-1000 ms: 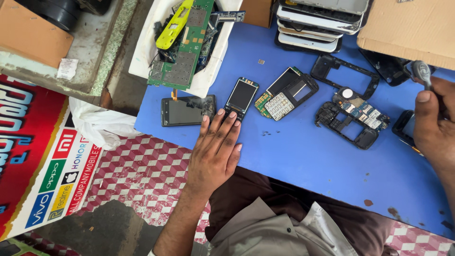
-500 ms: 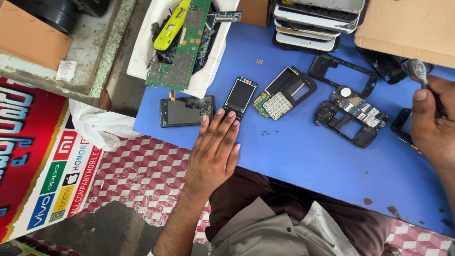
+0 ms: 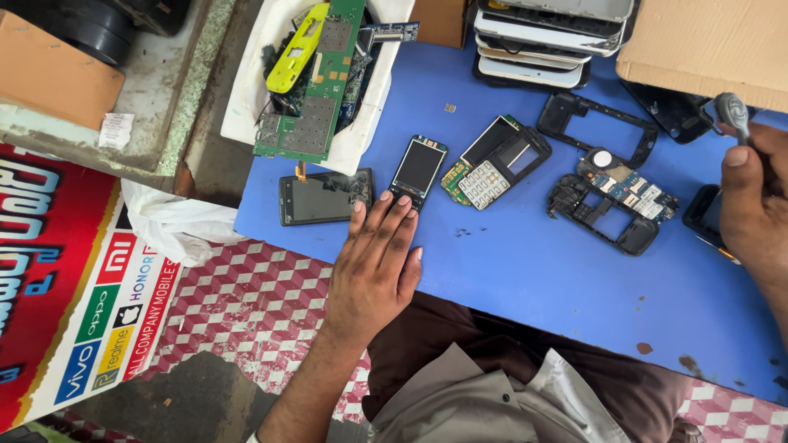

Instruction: The person uses a small brush to clean dust and debris from various mobile phone components on a blue workbench. They handle a keypad, a circuit board, and a display assembly, brushing each surface and then placing the items back on the table.

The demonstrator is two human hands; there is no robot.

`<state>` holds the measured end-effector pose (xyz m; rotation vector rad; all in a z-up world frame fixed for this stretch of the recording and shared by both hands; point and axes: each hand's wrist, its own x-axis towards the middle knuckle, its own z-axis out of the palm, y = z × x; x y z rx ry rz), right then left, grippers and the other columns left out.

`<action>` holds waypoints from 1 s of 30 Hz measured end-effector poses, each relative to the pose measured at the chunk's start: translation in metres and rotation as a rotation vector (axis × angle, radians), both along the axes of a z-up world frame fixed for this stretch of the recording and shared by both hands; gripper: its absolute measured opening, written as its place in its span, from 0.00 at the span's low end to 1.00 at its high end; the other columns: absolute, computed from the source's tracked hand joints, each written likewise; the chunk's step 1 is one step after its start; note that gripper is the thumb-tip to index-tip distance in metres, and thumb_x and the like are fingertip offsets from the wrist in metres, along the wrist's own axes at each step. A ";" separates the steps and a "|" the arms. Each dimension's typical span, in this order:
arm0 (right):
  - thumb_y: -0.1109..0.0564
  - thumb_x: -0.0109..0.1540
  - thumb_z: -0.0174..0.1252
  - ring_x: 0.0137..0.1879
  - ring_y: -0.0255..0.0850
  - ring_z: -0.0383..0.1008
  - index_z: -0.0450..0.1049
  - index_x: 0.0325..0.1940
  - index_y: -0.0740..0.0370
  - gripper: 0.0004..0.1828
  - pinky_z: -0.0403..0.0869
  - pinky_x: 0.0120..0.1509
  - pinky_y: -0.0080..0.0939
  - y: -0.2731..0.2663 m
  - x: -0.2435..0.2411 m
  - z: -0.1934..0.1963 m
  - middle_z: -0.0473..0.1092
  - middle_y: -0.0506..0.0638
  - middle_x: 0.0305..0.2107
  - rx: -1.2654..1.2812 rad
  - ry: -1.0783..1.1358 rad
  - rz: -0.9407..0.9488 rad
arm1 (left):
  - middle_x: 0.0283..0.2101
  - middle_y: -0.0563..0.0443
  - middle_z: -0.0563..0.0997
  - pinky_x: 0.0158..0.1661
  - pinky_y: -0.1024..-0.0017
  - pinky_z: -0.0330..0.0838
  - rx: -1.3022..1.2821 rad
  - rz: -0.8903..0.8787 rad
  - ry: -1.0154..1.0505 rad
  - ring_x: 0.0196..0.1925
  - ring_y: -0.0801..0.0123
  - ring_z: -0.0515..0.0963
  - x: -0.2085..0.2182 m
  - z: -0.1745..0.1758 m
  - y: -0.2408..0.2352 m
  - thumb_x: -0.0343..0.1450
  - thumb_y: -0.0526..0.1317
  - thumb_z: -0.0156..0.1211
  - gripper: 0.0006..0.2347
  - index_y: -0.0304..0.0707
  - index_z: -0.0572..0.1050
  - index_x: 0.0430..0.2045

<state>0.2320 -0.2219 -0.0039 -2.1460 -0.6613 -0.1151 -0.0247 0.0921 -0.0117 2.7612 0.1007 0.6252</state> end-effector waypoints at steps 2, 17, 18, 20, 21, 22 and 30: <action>0.50 0.78 0.46 0.30 0.29 0.59 0.70 0.64 0.70 0.21 0.60 0.34 0.32 0.002 -0.001 0.003 0.64 0.46 0.28 -0.007 0.002 -0.001 | 0.65 0.42 0.74 0.74 0.47 0.55 -0.009 0.006 0.008 0.73 0.51 0.69 -0.001 0.000 0.001 0.76 0.39 0.57 0.17 0.30 0.72 0.59; 0.43 0.82 0.46 0.32 0.30 0.60 0.69 0.68 0.71 0.26 0.61 0.37 0.32 -0.015 0.009 -0.023 0.63 0.46 0.29 -0.025 -0.026 0.021 | 0.61 0.50 0.74 0.64 0.51 0.62 0.054 0.216 -0.109 0.63 0.59 0.73 -0.003 0.011 -0.002 0.72 0.43 0.69 0.15 0.39 0.76 0.49; 0.42 0.83 0.46 0.31 0.30 0.60 0.69 0.68 0.71 0.27 0.61 0.36 0.31 -0.015 0.008 -0.022 0.64 0.46 0.28 -0.024 -0.031 0.028 | 0.60 0.49 0.75 0.62 0.52 0.63 0.065 0.221 -0.093 0.62 0.59 0.74 0.000 0.014 -0.003 0.72 0.43 0.69 0.15 0.39 0.76 0.49; 0.41 0.79 0.44 0.28 0.29 0.57 0.68 0.68 0.70 0.28 0.57 0.32 0.33 -0.014 0.005 -0.019 0.61 0.44 0.25 -0.017 0.028 0.011 | 0.58 0.47 0.76 0.58 0.53 0.64 0.086 0.233 -0.062 0.61 0.58 0.74 0.005 0.018 -0.004 0.70 0.43 0.70 0.15 0.40 0.77 0.48; 0.41 0.77 0.44 0.26 0.30 0.56 0.68 0.68 0.69 0.29 0.56 0.29 0.33 -0.015 0.003 -0.018 0.60 0.44 0.23 -0.012 0.060 0.002 | 0.57 0.48 0.77 0.58 0.53 0.64 0.088 0.239 -0.053 0.60 0.58 0.74 0.007 0.020 -0.005 0.70 0.43 0.70 0.15 0.40 0.77 0.48; 0.40 0.77 0.44 0.26 0.29 0.56 0.68 0.68 0.70 0.30 0.56 0.29 0.33 -0.014 0.002 -0.017 0.60 0.44 0.23 -0.012 0.054 0.003 | 0.56 0.48 0.77 0.58 0.54 0.64 0.090 0.246 -0.044 0.60 0.58 0.74 0.008 0.021 -0.006 0.70 0.43 0.70 0.15 0.40 0.77 0.48; 0.44 0.80 0.46 0.30 0.30 0.59 0.66 0.68 0.74 0.27 0.59 0.35 0.33 -0.024 0.011 -0.034 0.62 0.47 0.28 0.066 -0.004 0.048 | 0.54 0.49 0.79 0.58 0.56 0.65 -0.025 0.297 -0.031 0.58 0.57 0.75 0.015 0.026 -0.009 0.68 0.42 0.72 0.20 0.36 0.75 0.52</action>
